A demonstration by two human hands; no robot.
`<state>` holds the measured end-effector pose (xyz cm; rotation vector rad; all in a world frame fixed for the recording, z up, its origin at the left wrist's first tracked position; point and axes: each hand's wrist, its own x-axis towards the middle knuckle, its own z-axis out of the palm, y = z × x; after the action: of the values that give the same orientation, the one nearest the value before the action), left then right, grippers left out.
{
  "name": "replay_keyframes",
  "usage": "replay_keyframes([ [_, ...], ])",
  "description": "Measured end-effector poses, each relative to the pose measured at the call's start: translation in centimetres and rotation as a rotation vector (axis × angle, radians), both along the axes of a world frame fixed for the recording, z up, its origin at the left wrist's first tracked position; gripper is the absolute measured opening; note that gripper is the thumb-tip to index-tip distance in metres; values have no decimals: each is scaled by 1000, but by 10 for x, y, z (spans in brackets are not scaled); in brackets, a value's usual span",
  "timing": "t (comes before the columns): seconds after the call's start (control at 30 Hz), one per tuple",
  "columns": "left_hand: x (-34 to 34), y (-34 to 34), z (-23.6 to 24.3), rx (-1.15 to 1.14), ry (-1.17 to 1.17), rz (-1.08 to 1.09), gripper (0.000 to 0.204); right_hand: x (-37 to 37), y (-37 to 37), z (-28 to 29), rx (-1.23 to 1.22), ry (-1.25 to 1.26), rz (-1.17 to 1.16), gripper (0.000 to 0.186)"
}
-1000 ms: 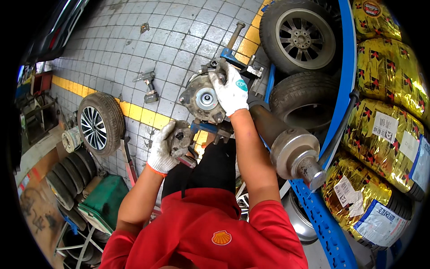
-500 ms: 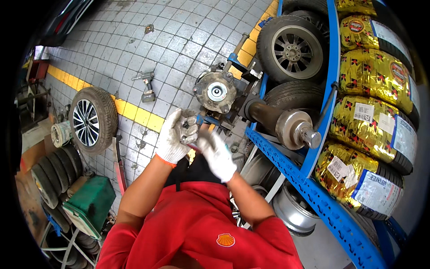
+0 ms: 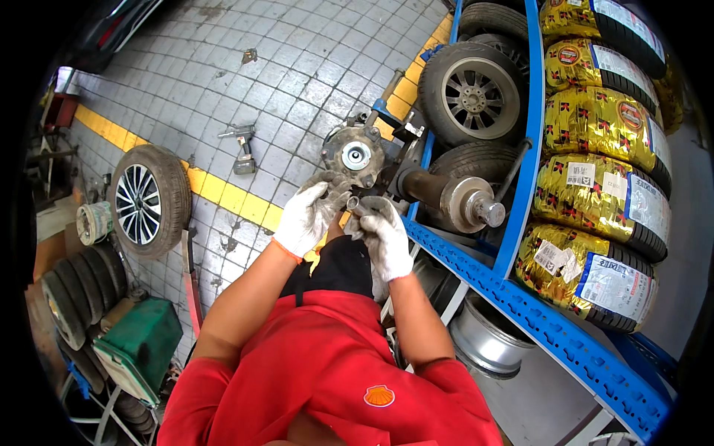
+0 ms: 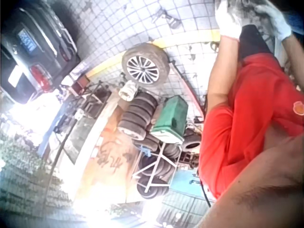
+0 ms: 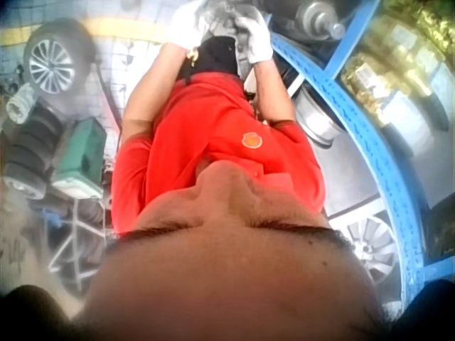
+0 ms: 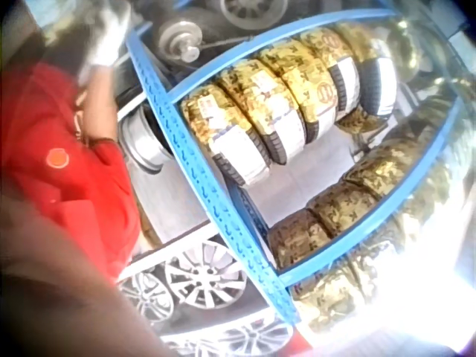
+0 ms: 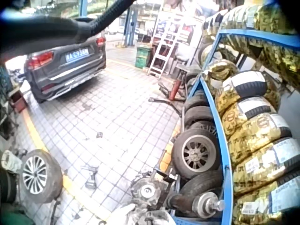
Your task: The person uses a power impact wrench to remove bolts from a car suspension assembly clamped in a blue stand. They then use a hammer to separate components and continue disassembling the assembly by hand and with the wrench.
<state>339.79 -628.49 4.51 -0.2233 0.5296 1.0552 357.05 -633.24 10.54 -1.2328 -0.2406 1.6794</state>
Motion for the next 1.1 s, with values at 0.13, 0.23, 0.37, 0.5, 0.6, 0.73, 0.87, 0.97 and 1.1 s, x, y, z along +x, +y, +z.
replay_keyframes([
  [0.13,12,-9,0,-50,95,-86,34,3,12,-37,-17,-189,258,29],
  [0.23,32,-17,-7,-14,186,-71,39,-15,11,-52,161,-638,305,26],
  [0.37,46,-18,-20,-53,229,-145,37,7,16,-46,74,-633,463,27],
  [0.5,64,-23,-39,-8,242,-168,39,32,23,-54,219,-996,720,34],
  [0.6,70,-22,-42,-24,206,-185,40,39,31,-45,262,-984,725,32],
  [0.73,75,-18,-47,22,251,-236,47,41,31,-47,229,-969,651,33],
  [0.87,73,-14,-42,56,232,-274,51,46,22,-70,218,-889,554,35],
  [0.97,73,-18,-45,49,297,-236,50,46,21,-81,224,-724,520,34],
  [1.1,65,-24,-58,259,693,-246,43,49,24,-88,186,-614,365,26],
])
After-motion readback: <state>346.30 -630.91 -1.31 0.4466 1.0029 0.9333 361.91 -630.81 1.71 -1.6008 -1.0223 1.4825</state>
